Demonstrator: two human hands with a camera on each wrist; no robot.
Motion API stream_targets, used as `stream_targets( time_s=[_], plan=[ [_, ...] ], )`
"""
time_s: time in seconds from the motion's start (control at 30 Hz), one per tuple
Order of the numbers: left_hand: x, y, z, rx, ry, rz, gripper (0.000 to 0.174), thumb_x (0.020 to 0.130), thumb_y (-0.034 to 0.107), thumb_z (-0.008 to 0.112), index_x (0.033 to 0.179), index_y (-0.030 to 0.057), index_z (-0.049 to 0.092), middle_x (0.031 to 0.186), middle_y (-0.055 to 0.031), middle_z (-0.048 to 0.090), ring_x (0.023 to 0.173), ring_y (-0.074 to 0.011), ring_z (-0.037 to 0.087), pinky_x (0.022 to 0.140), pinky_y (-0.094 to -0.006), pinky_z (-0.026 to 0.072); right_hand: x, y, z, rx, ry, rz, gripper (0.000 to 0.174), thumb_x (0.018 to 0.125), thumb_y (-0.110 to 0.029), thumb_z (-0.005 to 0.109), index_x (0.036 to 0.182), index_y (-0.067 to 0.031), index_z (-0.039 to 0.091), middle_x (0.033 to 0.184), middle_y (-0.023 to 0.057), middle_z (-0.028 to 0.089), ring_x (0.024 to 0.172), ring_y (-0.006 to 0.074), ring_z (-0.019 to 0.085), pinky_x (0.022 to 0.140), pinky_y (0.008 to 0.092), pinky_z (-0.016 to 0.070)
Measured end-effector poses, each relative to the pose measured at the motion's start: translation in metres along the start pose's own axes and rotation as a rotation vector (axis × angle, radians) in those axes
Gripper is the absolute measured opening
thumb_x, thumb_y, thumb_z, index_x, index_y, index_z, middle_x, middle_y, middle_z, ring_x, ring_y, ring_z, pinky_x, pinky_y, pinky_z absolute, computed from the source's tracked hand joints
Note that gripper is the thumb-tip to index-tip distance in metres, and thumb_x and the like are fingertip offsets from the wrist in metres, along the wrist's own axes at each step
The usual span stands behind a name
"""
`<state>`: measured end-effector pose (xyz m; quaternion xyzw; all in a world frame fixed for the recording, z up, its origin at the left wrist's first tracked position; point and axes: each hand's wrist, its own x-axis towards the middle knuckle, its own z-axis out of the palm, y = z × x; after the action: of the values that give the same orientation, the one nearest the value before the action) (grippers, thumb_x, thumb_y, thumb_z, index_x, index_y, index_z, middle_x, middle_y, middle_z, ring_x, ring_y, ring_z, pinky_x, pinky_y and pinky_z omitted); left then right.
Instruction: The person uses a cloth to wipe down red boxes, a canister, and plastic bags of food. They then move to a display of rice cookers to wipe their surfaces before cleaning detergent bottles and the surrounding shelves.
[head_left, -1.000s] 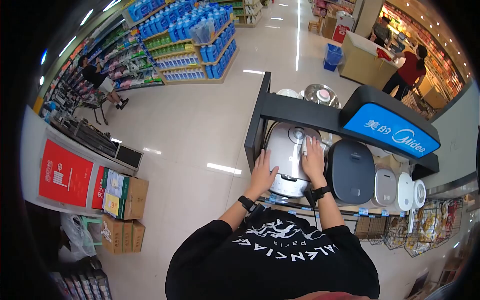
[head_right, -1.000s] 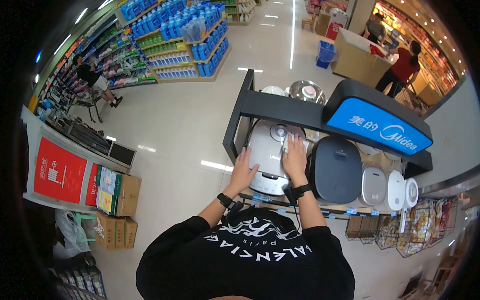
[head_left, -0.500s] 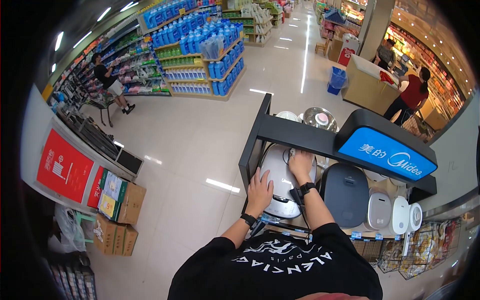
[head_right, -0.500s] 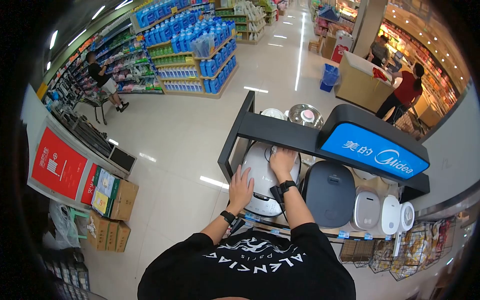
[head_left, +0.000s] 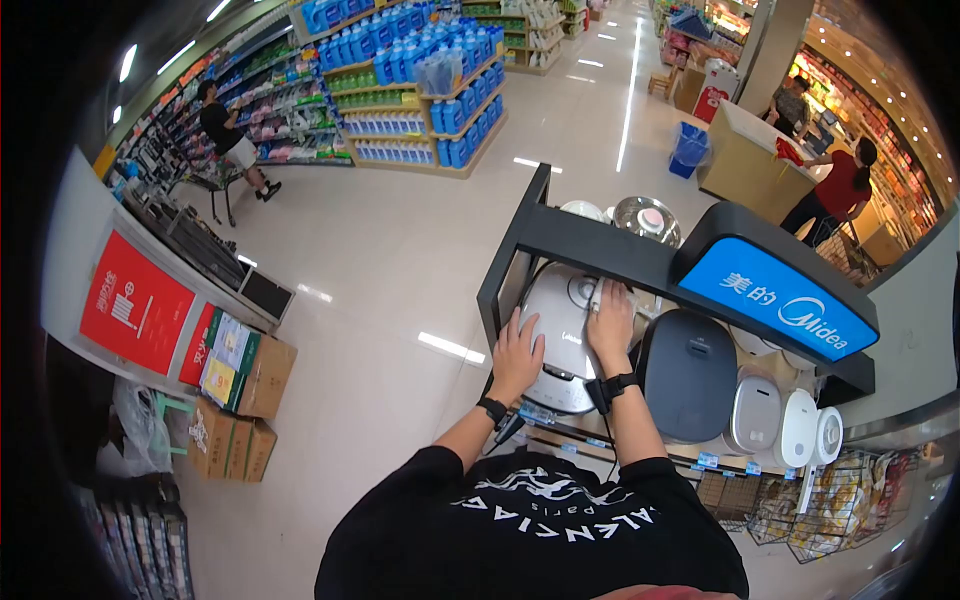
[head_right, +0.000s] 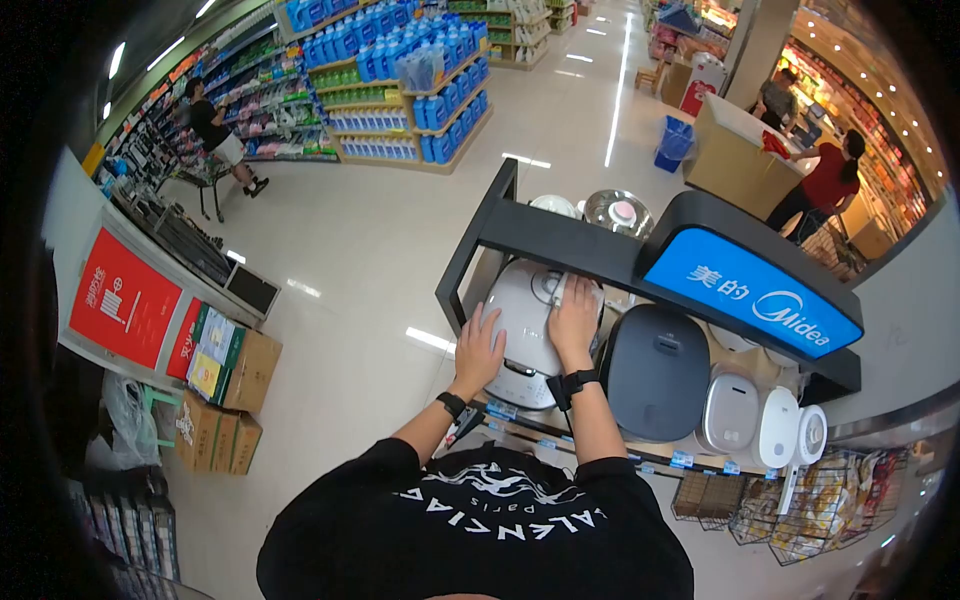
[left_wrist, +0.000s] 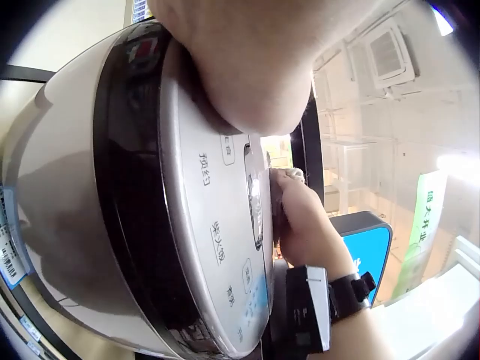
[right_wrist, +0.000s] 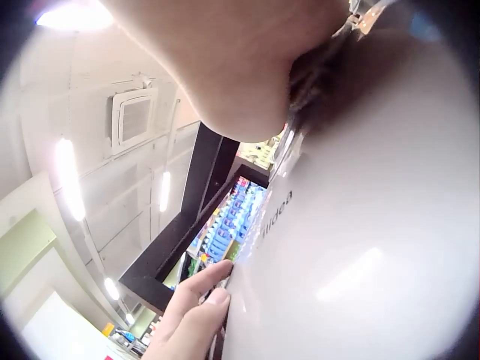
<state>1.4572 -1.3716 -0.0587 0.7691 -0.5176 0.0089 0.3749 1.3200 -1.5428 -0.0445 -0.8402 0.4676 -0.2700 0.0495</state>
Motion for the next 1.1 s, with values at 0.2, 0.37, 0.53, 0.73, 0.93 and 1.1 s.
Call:
stream_targets(
  time_s=[0.2, 0.37, 0.53, 0.73, 0.93, 1.1],
  plan=[
    [0.001, -0.004, 0.003, -0.018, 0.003, 0.015, 0.047, 0.101, 0.026, 0.061, 0.145, 0.0095, 0.057, 0.156, -0.0271, 0.048, 0.131, -0.0482, 0.053, 0.110, -0.0531, 0.0454, -0.041, -0.007, -0.013, 0.043, -0.050, -0.023, 0.066, 0.088, -0.010, 0.064, 0.152, 0.0004, 0.050, 0.159, 0.0234, 0.049, 0.148, 0.0411, 0.044, 0.123, 0.0514, 0.0347],
    [-0.001, -0.012, 0.008, -0.086, 0.002, -0.007, 0.053, 0.102, 0.030, 0.060, 0.147, 0.0028, 0.052, 0.157, -0.0258, 0.046, 0.137, -0.0455, 0.050, 0.111, -0.0544, 0.0440, -0.069, -0.039, -0.024, 0.103, -0.122, -0.093, 0.067, 0.088, -0.011, 0.065, 0.153, -0.0020, 0.051, 0.161, 0.0217, 0.047, 0.151, 0.0415, 0.041, 0.124, 0.0527, 0.0326],
    [-0.007, -0.029, 0.006, -0.317, -0.061, -0.015, 0.062, 0.103, 0.023, 0.062, 0.154, -0.0036, 0.038, 0.161, -0.0318, 0.039, 0.147, -0.0484, 0.041, 0.122, -0.0516, 0.0344, -0.077, -0.078, -0.010, 0.083, -0.191, -0.109, 0.069, 0.091, -0.018, 0.069, 0.156, -0.0068, 0.049, 0.164, 0.0197, 0.044, 0.152, 0.0418, 0.039, 0.124, 0.0550, 0.0319],
    [-0.028, -0.077, -0.052, -0.455, -0.312, 0.133, 0.057, 0.097, 0.014, 0.069, 0.149, 0.0052, 0.050, 0.154, -0.0250, 0.052, 0.132, -0.0442, 0.058, 0.110, -0.0485, 0.0485, -0.060, -0.123, 0.013, 0.026, -0.197, -0.091, 0.068, 0.090, -0.015, 0.068, 0.155, -0.0067, 0.050, 0.164, 0.0202, 0.044, 0.152, 0.0417, 0.039, 0.124, 0.0548, 0.0318],
    [-0.034, -0.162, -0.134, -0.427, -0.918, 0.091, 0.049, 0.098, 0.023, 0.069, 0.144, 0.0118, 0.058, 0.130, -0.0201, 0.070, 0.117, -0.0417, 0.068, 0.096, -0.0482, 0.0556, -0.034, -0.156, 0.042, -0.083, -0.154, -0.009, 0.071, 0.088, -0.008, 0.063, 0.157, -0.0068, 0.048, 0.164, 0.0206, 0.042, 0.152, 0.0423, 0.038, 0.126, 0.0536, 0.0292],
    [-0.062, -0.256, -0.170, -0.390, -0.883, 0.032, 0.047, 0.098, 0.030, 0.067, 0.141, 0.0111, 0.061, 0.128, -0.0196, 0.071, 0.113, -0.0400, 0.069, 0.094, -0.0484, 0.0557, -0.049, -0.177, 0.054, -0.114, -0.095, 0.083, 0.072, 0.084, -0.003, 0.065, 0.154, -0.0054, 0.050, 0.168, 0.0182, 0.039, 0.155, 0.0412, 0.034, 0.128, 0.0525, 0.0265]
  ],
)
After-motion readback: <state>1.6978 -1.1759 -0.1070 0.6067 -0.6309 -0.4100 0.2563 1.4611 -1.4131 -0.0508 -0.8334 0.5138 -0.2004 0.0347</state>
